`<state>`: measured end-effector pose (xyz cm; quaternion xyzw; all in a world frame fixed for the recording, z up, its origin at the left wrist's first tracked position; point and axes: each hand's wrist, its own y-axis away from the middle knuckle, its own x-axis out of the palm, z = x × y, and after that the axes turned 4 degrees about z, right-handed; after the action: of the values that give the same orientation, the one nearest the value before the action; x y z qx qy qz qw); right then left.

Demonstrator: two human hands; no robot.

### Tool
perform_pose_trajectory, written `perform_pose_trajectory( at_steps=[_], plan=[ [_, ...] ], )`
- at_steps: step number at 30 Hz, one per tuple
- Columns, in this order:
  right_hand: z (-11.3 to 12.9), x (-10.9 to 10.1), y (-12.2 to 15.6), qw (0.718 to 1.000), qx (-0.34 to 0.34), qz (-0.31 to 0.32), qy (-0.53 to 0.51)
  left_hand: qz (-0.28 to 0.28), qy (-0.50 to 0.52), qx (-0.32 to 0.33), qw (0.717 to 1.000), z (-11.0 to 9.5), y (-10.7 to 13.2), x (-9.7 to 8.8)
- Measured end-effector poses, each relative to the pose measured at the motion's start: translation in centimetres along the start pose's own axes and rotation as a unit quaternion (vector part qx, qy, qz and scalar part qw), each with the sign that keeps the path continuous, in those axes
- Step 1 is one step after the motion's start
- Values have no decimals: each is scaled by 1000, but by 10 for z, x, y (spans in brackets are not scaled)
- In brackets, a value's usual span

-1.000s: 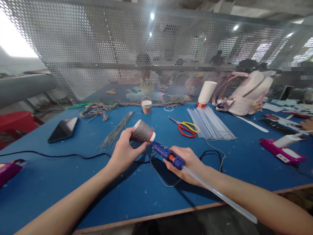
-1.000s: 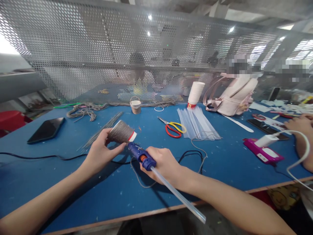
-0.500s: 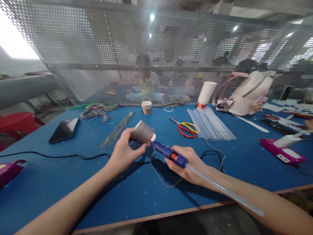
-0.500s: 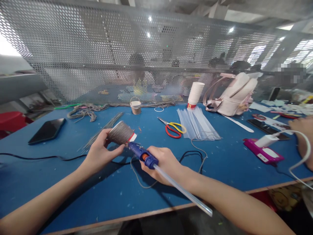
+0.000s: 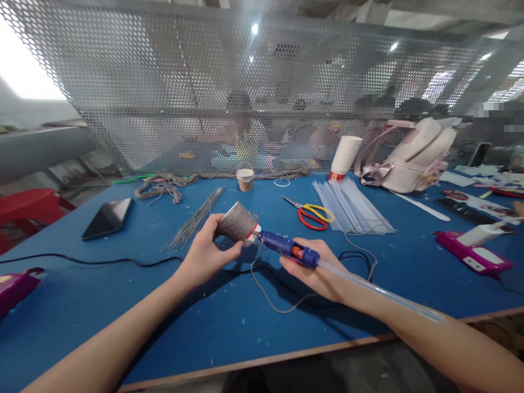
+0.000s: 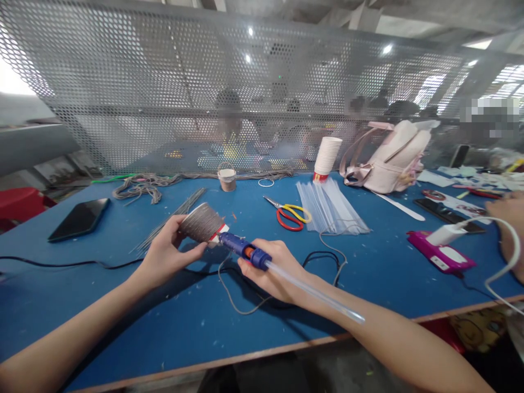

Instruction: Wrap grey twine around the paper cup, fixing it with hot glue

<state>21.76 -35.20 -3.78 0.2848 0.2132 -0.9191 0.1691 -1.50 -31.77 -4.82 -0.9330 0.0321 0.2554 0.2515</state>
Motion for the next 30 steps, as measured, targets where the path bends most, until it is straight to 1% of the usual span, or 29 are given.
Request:
perform_pose_trajectory(
  at_steps=[3, 5, 8, 14, 19, 21, 25, 30],
  plan=[
    [1, -3, 0, 999, 51, 4, -19, 6, 0, 8, 1000, 3, 0, 0],
    [2, -3, 0, 998, 61, 14, -25, 8, -4, 13, 1000, 5, -1, -1],
    [3, -3, 1, 998, 56, 27, -24, 12, -5, 18, 1000, 10, -1, -1],
    [1, -6, 0, 997, 66, 8, -47, 17, -1, 23, 1000, 13, 0, -2],
    [2, -5, 2, 997, 66, 31, -36, 14, -6, 32, 999, 11, -1, -3],
    [1, -5, 2, 997, 65, 30, -36, 12, -14, 35, 999, 12, -1, -3],
    [-1, -6, 1, 997, 57, 9, -42, 1, -47, 49, 998, 15, 0, -4],
    [4, -5, 1, 998, 52, 27, -8, -5, -82, 56, 995, 19, 1, -4]
  ],
)
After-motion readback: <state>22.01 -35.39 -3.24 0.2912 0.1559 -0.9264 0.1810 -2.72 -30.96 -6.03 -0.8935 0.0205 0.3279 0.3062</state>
